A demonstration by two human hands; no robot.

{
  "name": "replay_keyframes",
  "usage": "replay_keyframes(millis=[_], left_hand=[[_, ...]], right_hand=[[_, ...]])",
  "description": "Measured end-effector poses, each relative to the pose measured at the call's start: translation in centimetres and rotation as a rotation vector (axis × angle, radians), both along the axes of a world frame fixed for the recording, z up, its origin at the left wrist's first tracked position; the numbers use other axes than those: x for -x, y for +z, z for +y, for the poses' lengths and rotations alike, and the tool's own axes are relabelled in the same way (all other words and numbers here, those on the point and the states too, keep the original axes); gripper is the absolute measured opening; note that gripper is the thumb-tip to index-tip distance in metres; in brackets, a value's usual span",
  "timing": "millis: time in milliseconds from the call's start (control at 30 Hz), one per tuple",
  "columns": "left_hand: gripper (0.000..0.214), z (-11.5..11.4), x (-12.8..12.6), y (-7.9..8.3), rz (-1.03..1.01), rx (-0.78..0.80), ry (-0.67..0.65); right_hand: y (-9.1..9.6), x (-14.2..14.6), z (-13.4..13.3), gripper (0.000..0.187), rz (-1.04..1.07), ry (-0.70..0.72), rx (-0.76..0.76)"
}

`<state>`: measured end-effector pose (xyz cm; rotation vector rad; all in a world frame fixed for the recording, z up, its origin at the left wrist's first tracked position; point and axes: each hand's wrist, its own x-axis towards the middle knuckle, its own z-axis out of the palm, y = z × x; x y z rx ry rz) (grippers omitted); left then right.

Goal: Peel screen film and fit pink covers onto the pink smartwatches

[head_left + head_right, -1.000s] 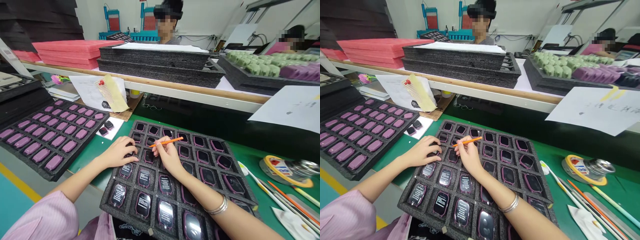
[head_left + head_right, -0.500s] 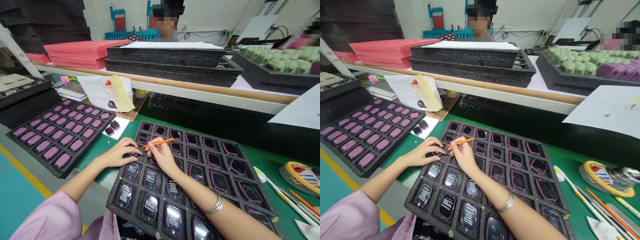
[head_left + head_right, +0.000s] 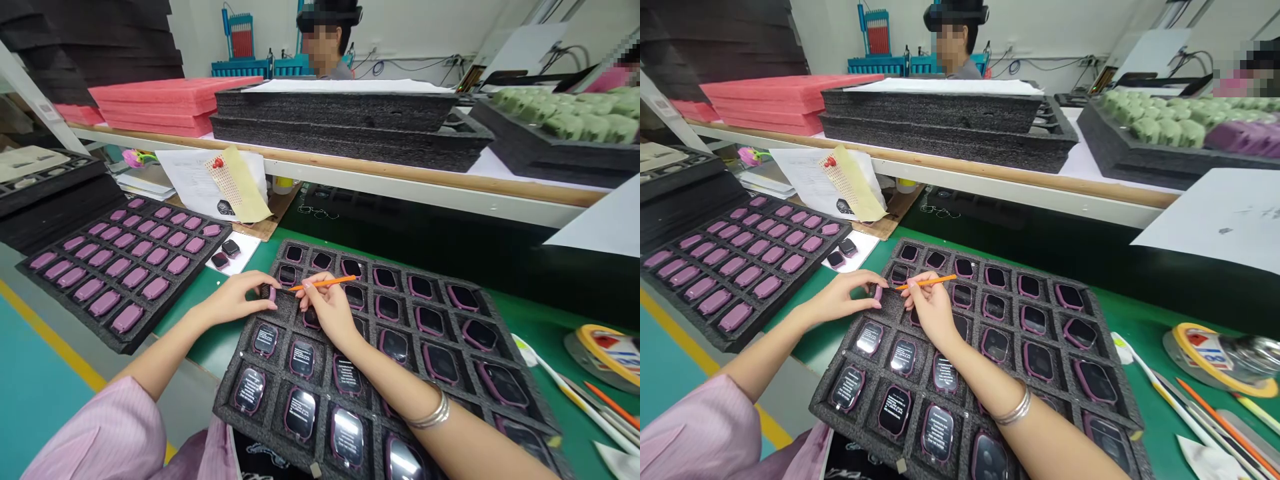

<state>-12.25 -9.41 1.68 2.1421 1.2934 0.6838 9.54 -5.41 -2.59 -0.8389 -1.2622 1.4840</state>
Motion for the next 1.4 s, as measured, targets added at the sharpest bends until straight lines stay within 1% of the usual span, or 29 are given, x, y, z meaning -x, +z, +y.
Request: replay_keyframes(millis=[133, 200, 267, 433, 567, 633, 800, 1000, 1200, 1300, 1400], left_hand=[[0.03, -0.4, -1.9, -1.7, -0.053, -0.054, -0.052], [0.029, -0.4, -2.1, -2.4, -0.069, -0.054, -0.069], [0.029, -0.4, -2.0, -2.7, -0.08, -0.044, -0.074], [0.032, -0.4, -1.7, -2.6, -0.103, 0.005, -0.038], [0.055, -0.7, -1.8, -2.7, -0.145, 0.062, 0.048], [0.06, -0.7, -1.8, -2.9, -0.163, 0.086, 0.069], [0.052, -0.7, -1.9, -3.0, -0.178, 0.104, 0.075], [0.054, -0.8, -2.2, -2.6, -0.188, 0.113, 0.07], [0.052, -0.9, -2.3, -2.4, -0.154, 0.097, 0.083], [0.048, -1.0, -2.4, -2.2, -0.124, 0.058, 0.075], [0.039, -1.1, -2.4, -2.2, -0.096, 0.011, 0.051]], right_hand=[[0.2, -0.4, -0.1, 0.042, 0.007, -0.05, -0.024], [0.2, -0.5, -0.1, 0.042, -0.001, -0.056, -0.028], [0.1, -0.5, -0.3, 0.043, -0.015, -0.043, -0.025], [0.0, -0.4, -0.5, 0.047, -0.067, 0.013, -0.013], [-0.1, -0.4, -0.5, 0.049, -0.12, 0.045, -0.017], [-0.1, -0.4, -0.5, 0.049, -0.146, 0.056, -0.023], [-0.1, -0.4, -0.6, 0.049, -0.189, 0.076, -0.046], [-0.1, -0.7, -0.6, 0.047, -0.219, 0.101, -0.093], [-0.3, -0.7, -0.9, 0.046, -0.26, 0.11, -0.146], [-0.1, -0.8, -0.6, 0.043, -0.308, 0.076, -0.193], [0.7, -2.2, 1.1, 0.038, -0.401, -0.016, -0.272]])
